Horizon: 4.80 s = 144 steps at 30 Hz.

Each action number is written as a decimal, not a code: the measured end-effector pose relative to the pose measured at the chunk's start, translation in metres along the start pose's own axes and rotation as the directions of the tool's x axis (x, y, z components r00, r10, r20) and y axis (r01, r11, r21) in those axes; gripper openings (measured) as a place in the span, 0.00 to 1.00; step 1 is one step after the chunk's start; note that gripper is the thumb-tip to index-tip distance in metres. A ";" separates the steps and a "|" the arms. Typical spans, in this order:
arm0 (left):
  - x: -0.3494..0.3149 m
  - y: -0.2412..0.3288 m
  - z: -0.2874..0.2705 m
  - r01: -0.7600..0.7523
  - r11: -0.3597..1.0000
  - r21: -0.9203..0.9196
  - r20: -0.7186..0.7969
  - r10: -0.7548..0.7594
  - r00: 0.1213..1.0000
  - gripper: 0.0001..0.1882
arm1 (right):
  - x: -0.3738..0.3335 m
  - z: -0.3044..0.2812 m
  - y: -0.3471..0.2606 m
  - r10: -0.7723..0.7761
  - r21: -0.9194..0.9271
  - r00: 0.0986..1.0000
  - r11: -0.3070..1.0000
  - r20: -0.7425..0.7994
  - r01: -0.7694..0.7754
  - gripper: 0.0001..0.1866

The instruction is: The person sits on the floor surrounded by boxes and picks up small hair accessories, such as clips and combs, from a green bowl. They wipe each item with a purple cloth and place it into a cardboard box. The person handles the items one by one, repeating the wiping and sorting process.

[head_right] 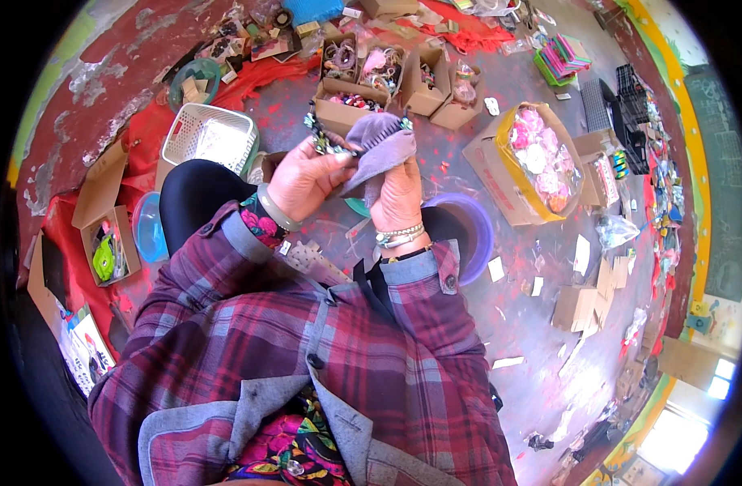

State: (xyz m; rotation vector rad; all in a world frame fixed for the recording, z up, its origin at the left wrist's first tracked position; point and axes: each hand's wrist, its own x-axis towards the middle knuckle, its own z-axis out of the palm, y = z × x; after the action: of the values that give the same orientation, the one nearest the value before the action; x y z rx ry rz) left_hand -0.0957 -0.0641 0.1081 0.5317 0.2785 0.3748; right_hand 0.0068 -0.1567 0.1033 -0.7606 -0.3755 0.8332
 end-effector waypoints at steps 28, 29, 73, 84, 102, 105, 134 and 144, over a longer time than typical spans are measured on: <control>0.000 0.000 -0.005 -0.145 0.935 0.324 0.111 0.115 0.987 0.17 | -0.004 -0.019 -0.014 -0.101 -0.072 0.964 0.994 -0.245 0.086 0.11; 0.000 0.000 -0.004 -0.149 0.927 0.345 0.104 0.121 0.987 0.19 | -0.004 -0.019 -0.014 -0.106 -0.104 0.965 0.991 -0.240 0.083 0.11; 0.050 -0.009 -0.236 0.267 -0.516 0.814 -0.349 -0.066 0.935 0.16 | -0.006 -0.027 -0.031 0.201 -0.030 0.913 0.974 -0.356 -0.226 0.13; 0.099 -0.068 -0.257 0.212 -0.592 0.778 -0.449 -0.287 0.847 0.16 | 0.000 -0.031 -0.033 0.309 -0.051 0.926 0.944 -0.219 -0.327 0.13; 0.117 -0.089 -0.301 0.322 -0.635 0.702 -0.565 -0.222 0.794 0.15 | 0.002 -0.018 -0.035 0.296 -0.062 0.906 0.942 -0.304 -0.329 0.15; 0.115 -0.104 -0.319 0.370 -0.615 0.696 -0.590 -0.196 0.783 0.15 | 0.002 -0.011 -0.034 0.288 -0.060 0.900 0.944 -0.327 -0.324 0.16; 0.121 -0.117 -0.325 0.496 -0.580 0.646 -0.659 -0.096 0.746 0.14 | -0.001 -0.020 -0.035 0.302 -0.046 0.891 0.941 -0.339 -0.336 0.14; 0.130 -0.103 -0.282 0.183 -0.742 0.645 -0.559 -0.295 0.775 0.14 | -0.004 -0.062 -0.053 0.040 -0.036 0.954 0.998 -0.299 -0.054 0.20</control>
State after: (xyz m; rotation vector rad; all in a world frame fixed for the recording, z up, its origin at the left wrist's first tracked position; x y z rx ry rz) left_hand -0.0507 0.0312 -0.2020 2.4683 0.7529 -1.0626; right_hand 0.0674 -0.2108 0.0996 -0.9245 -0.1064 0.7425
